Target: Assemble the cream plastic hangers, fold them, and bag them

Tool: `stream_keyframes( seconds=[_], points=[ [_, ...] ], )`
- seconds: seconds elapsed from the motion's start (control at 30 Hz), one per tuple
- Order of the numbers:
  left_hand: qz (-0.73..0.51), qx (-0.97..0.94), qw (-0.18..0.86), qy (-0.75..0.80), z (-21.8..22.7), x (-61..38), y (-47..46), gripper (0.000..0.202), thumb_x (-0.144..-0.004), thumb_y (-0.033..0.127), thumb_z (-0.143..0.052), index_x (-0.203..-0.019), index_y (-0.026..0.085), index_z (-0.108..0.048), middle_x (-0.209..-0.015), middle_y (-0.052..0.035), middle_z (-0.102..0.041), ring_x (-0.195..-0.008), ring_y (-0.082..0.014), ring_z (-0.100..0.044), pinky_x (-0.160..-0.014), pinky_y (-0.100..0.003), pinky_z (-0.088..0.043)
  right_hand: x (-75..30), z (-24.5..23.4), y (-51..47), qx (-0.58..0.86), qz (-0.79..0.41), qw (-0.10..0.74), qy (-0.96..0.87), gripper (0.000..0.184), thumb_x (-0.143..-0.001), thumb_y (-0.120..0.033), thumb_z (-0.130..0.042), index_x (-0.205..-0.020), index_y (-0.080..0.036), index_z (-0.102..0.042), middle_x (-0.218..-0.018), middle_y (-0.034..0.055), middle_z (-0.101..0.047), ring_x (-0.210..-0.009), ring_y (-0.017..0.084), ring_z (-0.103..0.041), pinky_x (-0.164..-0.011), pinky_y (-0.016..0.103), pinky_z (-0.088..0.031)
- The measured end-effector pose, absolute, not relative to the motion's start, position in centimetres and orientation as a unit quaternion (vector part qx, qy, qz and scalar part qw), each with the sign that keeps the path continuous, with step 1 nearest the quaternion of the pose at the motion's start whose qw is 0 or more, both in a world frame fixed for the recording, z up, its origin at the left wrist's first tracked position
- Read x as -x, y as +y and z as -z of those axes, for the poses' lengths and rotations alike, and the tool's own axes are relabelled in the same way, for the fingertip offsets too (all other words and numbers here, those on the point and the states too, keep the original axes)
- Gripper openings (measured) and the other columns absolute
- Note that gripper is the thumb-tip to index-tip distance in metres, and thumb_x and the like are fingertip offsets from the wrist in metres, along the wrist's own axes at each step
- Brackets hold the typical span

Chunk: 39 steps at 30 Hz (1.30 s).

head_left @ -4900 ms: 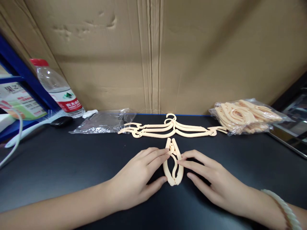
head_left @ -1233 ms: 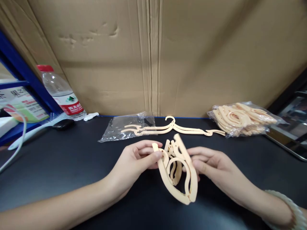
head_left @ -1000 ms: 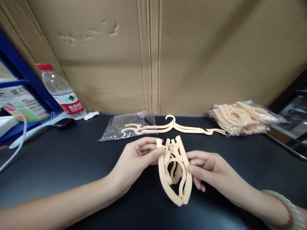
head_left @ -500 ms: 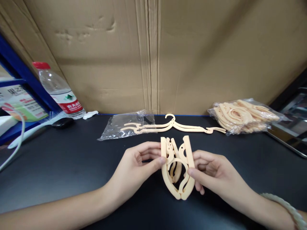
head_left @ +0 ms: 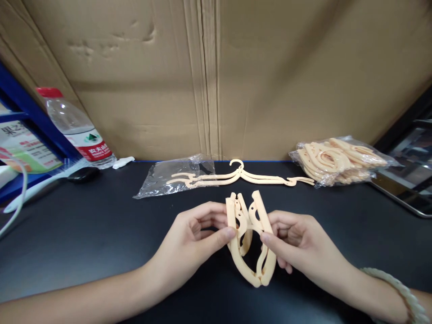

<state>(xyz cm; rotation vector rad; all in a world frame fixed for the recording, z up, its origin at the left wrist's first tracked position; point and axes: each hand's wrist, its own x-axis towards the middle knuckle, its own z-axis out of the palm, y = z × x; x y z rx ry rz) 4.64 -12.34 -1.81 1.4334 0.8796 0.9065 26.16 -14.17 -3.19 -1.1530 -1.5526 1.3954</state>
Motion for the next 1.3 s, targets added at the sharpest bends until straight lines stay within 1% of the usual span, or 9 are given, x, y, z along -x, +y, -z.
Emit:
stream_keyframes(
  seconds=[0.17, 0.37, 0.63, 0.73, 0.87, 0.93, 1.0, 1.13, 1.3],
  points=[
    [-0.363, -0.615, 0.587, 0.383, 2.1, -4.8, -12.5, 0.02, -0.08, 0.03, -0.07, -0.093, 0.016, -0.063, -0.084, -0.0039, -0.066, -0.081, -0.018, -0.064, -0.077, -0.029, -0.053, -25.9, 3.2, -14.5, 0.408, -0.594, 0.338, -0.605, 0.025, -0.08, -0.037, -0.071, -0.079, -0.016, -0.06, -0.057, -0.0046, -0.049, -0.043, 0.005, -0.047, -0.039, 0.013, -0.041],
    [-0.339, -0.612, 0.605, 0.38, 2.0, -4.9, -12.8, 0.023, -0.082, 0.031, -0.068, -0.093, 0.013, -0.06, -0.078, -0.0031, -0.063, -0.071, -0.0125, -0.058, -0.063, -0.023, -0.049, -25.5, 3.5, -14.8, 0.385, -0.63, 0.329, -0.588, 0.027, -0.08, -0.038, -0.072, -0.08, -0.015, -0.058, -0.06, -0.0035, -0.054, -0.046, 0.005, -0.051, -0.044, 0.013, -0.045],
    [-0.328, -0.579, 0.648, 0.37, 2.3, -5.7, -13.1, 0.02, -0.079, 0.027, -0.071, -0.089, 0.014, -0.059, -0.073, 0.0021, -0.056, -0.06, -0.0081, -0.054, -0.057, -0.02, -0.049, -25.2, 3.9, -15.0, 0.422, -0.588, 0.349, -0.595, 0.038, -0.085, -0.047, -0.064, -0.069, -0.015, -0.051, -0.057, -0.0029, -0.052, -0.042, 0.005, -0.046, -0.037, 0.013, -0.035],
    [-0.316, -0.611, 0.625, 0.37, 2.2, -5.6, -13.2, 0.022, -0.084, 0.029, -0.065, -0.099, 0.015, -0.058, -0.072, 0.0021, -0.057, -0.059, -0.0088, -0.056, -0.059, -0.022, -0.051, -25.2, 3.6, -15.0, 0.428, -0.552, 0.356, -0.621, 0.037, -0.085, -0.044, -0.064, -0.066, -0.015, -0.05, -0.058, -0.0019, -0.054, -0.044, 0.005, -0.043, -0.04, 0.015, -0.033],
    [-0.342, -0.769, 0.395, 0.368, 2.1, -4.6, -13.1, 0.026, -0.092, 0.026, -0.052, -0.117, 0.021, -0.056, -0.093, -0.0045, -0.061, -0.08, -0.0153, -0.061, -0.069, -0.028, -0.055, -26.3, 3.1, -14.2, 0.444, -0.486, 0.376, -0.652, 0.036, -0.087, -0.044, -0.059, -0.067, -0.016, -0.053, -0.061, -0.0006, -0.055, -0.052, 0.008, -0.046, -0.048, 0.02, -0.036],
    [-0.31, -0.854, 0.262, 0.325, 2.2, -4.0, -13.0, 0.031, -0.092, 0.022, -0.05, -0.122, 0.022, -0.054, -0.116, -0.0085, -0.059, -0.102, -0.0199, -0.058, -0.086, -0.033, -0.053, -27.3, 3.0, -13.3, 0.471, -0.424, 0.38, -0.674, 0.036, -0.087, -0.045, -0.056, -0.065, -0.016, -0.052, -0.061, -0.0014, -0.052, -0.054, 0.01, -0.045, -0.05, 0.022, -0.036],
    [-0.233, -0.913, 0.185, 0.279, 2.4, -3.5, -12.9, 0.041, -0.091, 0.025, -0.053, -0.132, 0.021, -0.049, -0.135, -0.0103, -0.051, -0.124, -0.0252, -0.048, -0.104, -0.041, -0.044, -28.4, 3.1, -12.2, 0.508, -0.345, 0.36, -0.702, 0.037, -0.087, -0.044, -0.054, -0.062, -0.018, -0.047, -0.058, -0.0029, -0.045, -0.054, 0.011, -0.041, -0.05, 0.023, -0.032],
    [-0.073, -0.961, 0.125, 0.237, 2.6, -3.2, -12.8, 0.059, -0.091, 0.032, -0.052, -0.146, 0.021, -0.032, -0.153, -0.006, -0.033, -0.142, -0.0289, -0.027, -0.117, -0.052, -0.024, -29.7, 4.0, -10.3, 0.568, -0.172, 0.275, -0.756, 0.038, -0.088, -0.04, -0.043, -0.056, -0.02, -0.039, -0.054, -0.0018, -0.042, -0.056, 0.014, -0.04, -0.052, 0.026, -0.028],
    [-0.026, -0.965, 0.109, 0.238, 2.2, -3.3, -13.4, 0.063, -0.091, 0.027, -0.05, -0.149, 0.021, -0.026, -0.155, -0.004, -0.025, -0.143, -0.0275, -0.025, -0.117, -0.05, -0.023, -29.8, 4.6, -9.8, 0.582, -0.033, 0.203, -0.787, 0.042, -0.086, -0.033, -0.044, -0.049, -0.02, -0.028, -0.049, -0.0003, -0.04, -0.055, 0.015, -0.04, -0.053, 0.028, -0.024]
  ],
)
